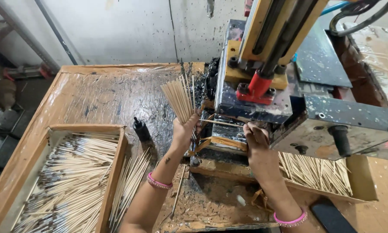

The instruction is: Operating a specialized machine to process or coat incense sticks manually.

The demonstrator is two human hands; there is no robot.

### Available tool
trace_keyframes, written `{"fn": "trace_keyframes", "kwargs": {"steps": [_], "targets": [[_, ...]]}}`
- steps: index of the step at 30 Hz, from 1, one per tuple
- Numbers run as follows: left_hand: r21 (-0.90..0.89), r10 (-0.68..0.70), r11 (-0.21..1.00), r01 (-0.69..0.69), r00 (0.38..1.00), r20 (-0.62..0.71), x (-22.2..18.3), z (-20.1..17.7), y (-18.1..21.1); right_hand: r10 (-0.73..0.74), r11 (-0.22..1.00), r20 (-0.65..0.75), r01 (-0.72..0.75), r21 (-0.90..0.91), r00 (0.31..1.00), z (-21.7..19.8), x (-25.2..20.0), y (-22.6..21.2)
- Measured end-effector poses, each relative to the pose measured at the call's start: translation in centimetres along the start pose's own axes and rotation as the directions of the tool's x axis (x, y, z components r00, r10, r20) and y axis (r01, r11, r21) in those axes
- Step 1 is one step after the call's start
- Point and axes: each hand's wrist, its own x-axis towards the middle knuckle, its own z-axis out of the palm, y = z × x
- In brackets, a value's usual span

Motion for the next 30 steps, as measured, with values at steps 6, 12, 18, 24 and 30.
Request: {"fn": "trace_keyframes", "kwargs": {"steps": [6, 12, 18, 24, 30], "targets": [[-0.031, -0.007, 0.999, 0.008, 0.999, 0.037, 1.0, -0.9, -1.6, -0.034, 0.986, 0.065, 0.044, -0.162, 0.997, 1.8, -0.9, 2.1], [-0.041, -0.011, 0.999, 0.014, 0.998, 0.068, -0.7, -2.1, -1.4, -0.164, 0.971, 0.021, 0.165, -0.174, 0.986, -0.7, 0.3, 1.2], [0.206, -0.017, 0.978, 0.025, 0.999, -0.042, -7.1, -5.1, -0.1, 0.064, 0.991, -0.026, -0.06, 0.122, 0.998, 0.0, -6.6, 4.6], [0.158, 0.146, 0.975, -0.159, 0.985, 0.086, -10.2, -13.7, -6.7, 0.539, 0.767, 0.002, -0.491, 0.414, 0.843, -2.0, -15.8, 10.0], [0.292, 0.149, 0.82, -0.491, 0.677, 0.721, -11.8, -3.3, -0.1, 0.369, 0.17, 0.435, -0.52, 0.837, 0.821, 0.5, -14.4, 3.2]]}}
